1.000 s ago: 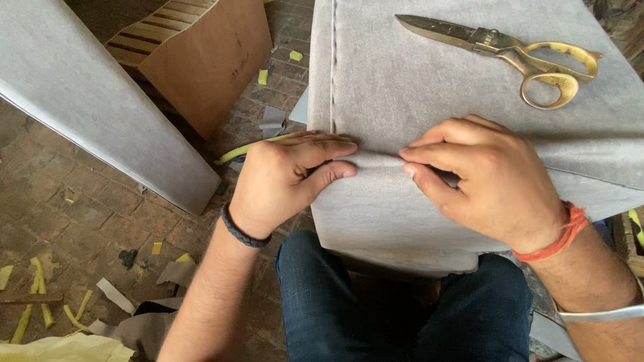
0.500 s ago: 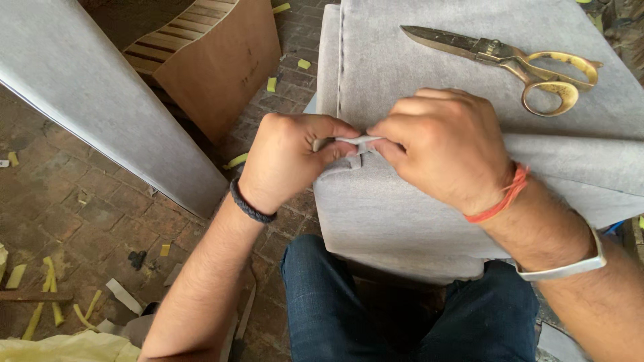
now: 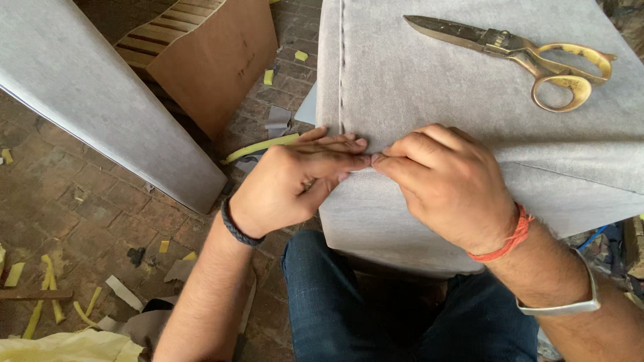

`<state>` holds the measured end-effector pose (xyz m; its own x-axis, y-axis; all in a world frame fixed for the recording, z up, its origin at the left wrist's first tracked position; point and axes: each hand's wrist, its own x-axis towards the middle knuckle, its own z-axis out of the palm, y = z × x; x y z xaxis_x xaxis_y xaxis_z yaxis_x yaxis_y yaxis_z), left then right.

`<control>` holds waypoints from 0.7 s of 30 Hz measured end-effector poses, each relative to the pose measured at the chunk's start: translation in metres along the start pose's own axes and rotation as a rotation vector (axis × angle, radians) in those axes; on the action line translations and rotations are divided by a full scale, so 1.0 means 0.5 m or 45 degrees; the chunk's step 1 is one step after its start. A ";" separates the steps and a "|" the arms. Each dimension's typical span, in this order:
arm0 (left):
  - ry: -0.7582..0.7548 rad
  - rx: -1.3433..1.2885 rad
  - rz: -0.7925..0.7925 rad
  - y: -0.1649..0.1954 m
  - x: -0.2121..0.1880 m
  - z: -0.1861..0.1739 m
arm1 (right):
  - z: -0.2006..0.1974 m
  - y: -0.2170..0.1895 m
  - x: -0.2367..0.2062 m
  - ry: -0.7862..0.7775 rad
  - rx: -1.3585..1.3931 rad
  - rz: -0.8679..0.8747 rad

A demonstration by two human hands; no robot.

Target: The person stretches a light gray fabric over a wooden stool frame, folds and tucks the fabric edges, and secures it with a pneumatic nail gun. They rotate the stool to work on different sides, trim excess fabric with shears, and continue stapling the fabric along the edges.

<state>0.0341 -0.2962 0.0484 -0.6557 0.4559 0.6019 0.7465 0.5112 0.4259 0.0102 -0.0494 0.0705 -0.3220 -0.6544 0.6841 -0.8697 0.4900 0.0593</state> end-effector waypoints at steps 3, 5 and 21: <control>0.047 -0.156 -0.014 -0.012 -0.023 0.018 | 0.000 -0.001 -0.005 -0.020 0.058 0.035; 0.168 -0.188 0.019 -0.019 -0.029 0.047 | 0.000 -0.005 -0.003 -0.013 0.080 0.061; 0.772 -0.151 0.081 0.001 -0.077 0.123 | -0.384 0.029 -0.496 -0.017 -0.634 1.069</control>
<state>0.0526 -0.2688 -0.0159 -0.4546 -0.0301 0.8902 0.8122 0.3962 0.4282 0.1493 0.2302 0.0412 -0.7716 0.0141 0.6359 -0.0985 0.9850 -0.1414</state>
